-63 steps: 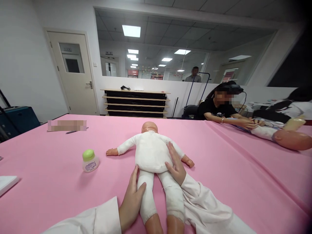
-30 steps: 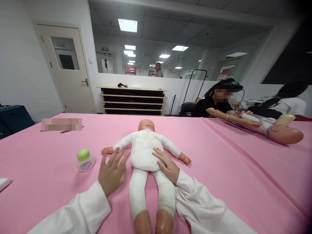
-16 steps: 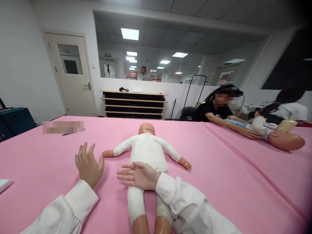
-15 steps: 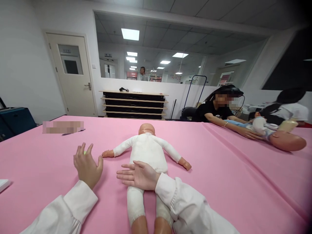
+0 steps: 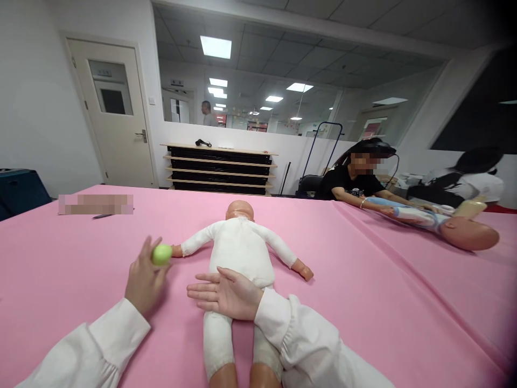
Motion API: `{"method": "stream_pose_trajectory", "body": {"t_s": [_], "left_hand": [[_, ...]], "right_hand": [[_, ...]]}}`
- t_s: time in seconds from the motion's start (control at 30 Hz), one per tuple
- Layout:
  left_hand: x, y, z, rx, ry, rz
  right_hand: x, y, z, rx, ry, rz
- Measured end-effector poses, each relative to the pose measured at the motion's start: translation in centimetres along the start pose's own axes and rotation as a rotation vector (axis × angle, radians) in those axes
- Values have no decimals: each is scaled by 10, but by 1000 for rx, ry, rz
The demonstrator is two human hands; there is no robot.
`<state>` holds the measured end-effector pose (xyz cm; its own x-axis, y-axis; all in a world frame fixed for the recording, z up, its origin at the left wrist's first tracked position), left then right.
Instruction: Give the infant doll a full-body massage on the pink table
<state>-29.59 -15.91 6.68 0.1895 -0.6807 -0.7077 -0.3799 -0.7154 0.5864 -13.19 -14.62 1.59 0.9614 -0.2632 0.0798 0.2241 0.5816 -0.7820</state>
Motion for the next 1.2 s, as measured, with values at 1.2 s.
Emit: {"method": "stream_pose_trajectory", "body": {"t_s": [1.2], "left_hand": [[24, 3, -82, -128, -417, -13]], "right_hand": [[1, -5, 0, 61, -24, 16]]}}
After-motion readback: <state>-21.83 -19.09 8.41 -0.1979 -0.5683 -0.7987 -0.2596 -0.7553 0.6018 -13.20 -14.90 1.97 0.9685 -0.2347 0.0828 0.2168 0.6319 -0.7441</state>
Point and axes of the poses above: each hand's wrist, its own x-axis away from the middle knuckle, its own y-axis out of the back of the hand, z = x × y, the point moved 10 cm from there along -x, towards the middle knuckle, and after that the axes turned 7 degrees about z, right-handed, at the moved point
